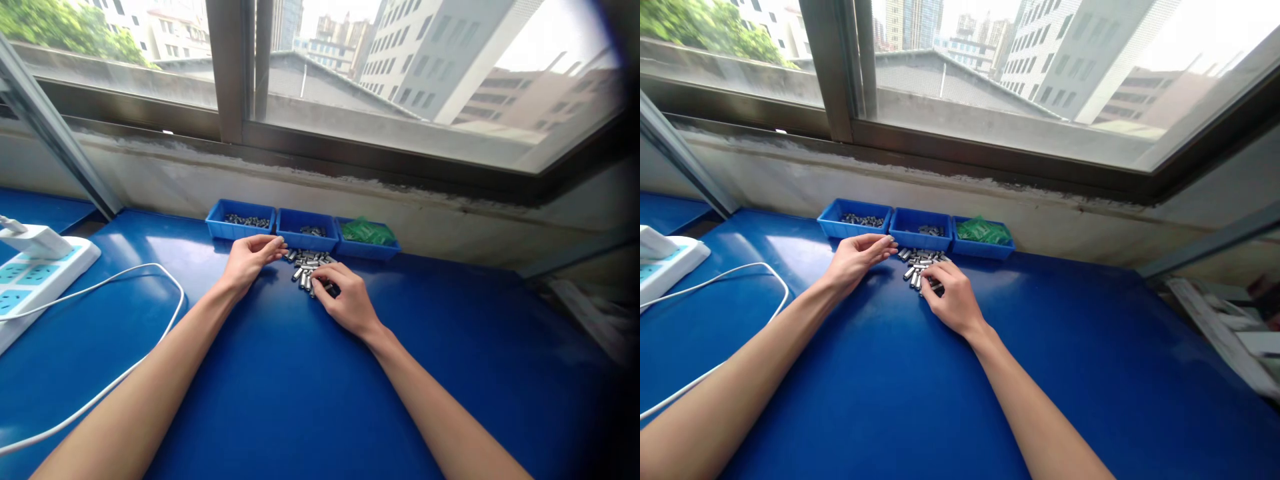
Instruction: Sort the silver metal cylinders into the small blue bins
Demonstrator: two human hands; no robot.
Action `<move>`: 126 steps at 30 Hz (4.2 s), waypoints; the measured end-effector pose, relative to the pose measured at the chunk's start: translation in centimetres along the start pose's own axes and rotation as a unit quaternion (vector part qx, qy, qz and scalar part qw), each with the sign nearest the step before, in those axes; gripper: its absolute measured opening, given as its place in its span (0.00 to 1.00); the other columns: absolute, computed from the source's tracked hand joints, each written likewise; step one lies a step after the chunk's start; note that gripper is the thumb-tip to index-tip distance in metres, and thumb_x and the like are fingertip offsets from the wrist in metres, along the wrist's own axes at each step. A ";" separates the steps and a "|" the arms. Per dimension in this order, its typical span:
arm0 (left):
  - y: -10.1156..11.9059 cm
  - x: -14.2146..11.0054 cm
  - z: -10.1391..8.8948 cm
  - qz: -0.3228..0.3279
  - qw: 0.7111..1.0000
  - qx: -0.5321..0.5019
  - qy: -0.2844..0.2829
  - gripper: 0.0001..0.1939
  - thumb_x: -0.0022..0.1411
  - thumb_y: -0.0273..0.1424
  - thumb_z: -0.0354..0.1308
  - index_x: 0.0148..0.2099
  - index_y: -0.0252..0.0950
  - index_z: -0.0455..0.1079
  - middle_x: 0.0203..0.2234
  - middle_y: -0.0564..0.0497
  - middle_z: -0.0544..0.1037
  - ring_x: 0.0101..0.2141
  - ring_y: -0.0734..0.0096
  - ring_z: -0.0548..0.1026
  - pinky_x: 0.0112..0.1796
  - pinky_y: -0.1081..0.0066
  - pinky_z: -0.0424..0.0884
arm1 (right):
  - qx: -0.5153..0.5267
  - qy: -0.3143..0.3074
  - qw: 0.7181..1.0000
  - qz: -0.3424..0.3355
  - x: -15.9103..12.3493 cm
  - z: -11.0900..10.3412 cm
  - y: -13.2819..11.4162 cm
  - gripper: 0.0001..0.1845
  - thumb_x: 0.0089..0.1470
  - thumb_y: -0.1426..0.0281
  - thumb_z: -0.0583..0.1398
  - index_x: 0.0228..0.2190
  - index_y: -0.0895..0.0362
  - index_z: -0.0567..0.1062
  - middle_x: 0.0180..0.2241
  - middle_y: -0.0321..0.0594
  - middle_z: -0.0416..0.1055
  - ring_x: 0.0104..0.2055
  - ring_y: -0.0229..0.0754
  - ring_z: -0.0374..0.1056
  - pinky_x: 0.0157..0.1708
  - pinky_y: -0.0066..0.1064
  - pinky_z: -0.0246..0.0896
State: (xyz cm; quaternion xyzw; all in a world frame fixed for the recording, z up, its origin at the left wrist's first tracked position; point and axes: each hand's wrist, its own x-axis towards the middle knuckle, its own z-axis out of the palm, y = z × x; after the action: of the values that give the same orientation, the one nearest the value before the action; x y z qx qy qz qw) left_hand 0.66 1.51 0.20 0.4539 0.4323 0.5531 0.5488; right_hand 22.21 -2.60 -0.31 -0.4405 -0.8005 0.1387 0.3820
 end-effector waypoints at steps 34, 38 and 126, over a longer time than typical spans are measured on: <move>-0.4 -0.9 0.9 0.263 0.863 0.410 -0.135 0.12 0.64 0.30 0.54 0.45 0.36 0.78 0.39 0.46 0.80 0.39 0.65 0.78 0.42 0.68 0.72 | -0.061 0.048 0.997 0.027 0.0 0.1 0.2 0.07 0.57 0.72 0.61 0.38 0.54 0.78 0.39 0.43 0.74 0.45 0.48 0.66 0.48 0.42 0.64; -1.0 -1.3 0.9 0.274 0.831 0.455 -0.167 0.14 0.66 0.32 0.53 0.48 0.38 0.77 0.40 0.45 0.78 0.42 0.63 0.76 0.45 0.66 0.71 | -0.081 0.046 0.995 0.047 0.2 0.4 0.6 0.07 0.57 0.66 0.62 0.38 0.53 0.80 0.37 0.44 0.70 0.44 0.49 0.64 0.46 0.43 0.64; -0.1 -1.6 2.1 0.265 0.911 0.286 -0.131 0.14 0.59 0.29 0.59 0.48 0.34 0.77 0.39 0.46 0.82 0.37 0.67 0.80 0.40 0.71 0.76 | 0.345 0.177 0.892 0.232 2.2 2.4 -1.5 0.13 0.44 0.63 0.70 0.31 0.55 0.76 0.31 0.38 0.78 0.35 0.43 0.76 0.40 0.33 0.70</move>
State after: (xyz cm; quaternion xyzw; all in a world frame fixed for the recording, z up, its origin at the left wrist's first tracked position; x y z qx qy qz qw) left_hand 2.74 -0.11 0.55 0.7578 0.3599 0.4666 0.2803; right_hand 18.84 -1.40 0.04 -0.4716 -0.4963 0.4110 0.6020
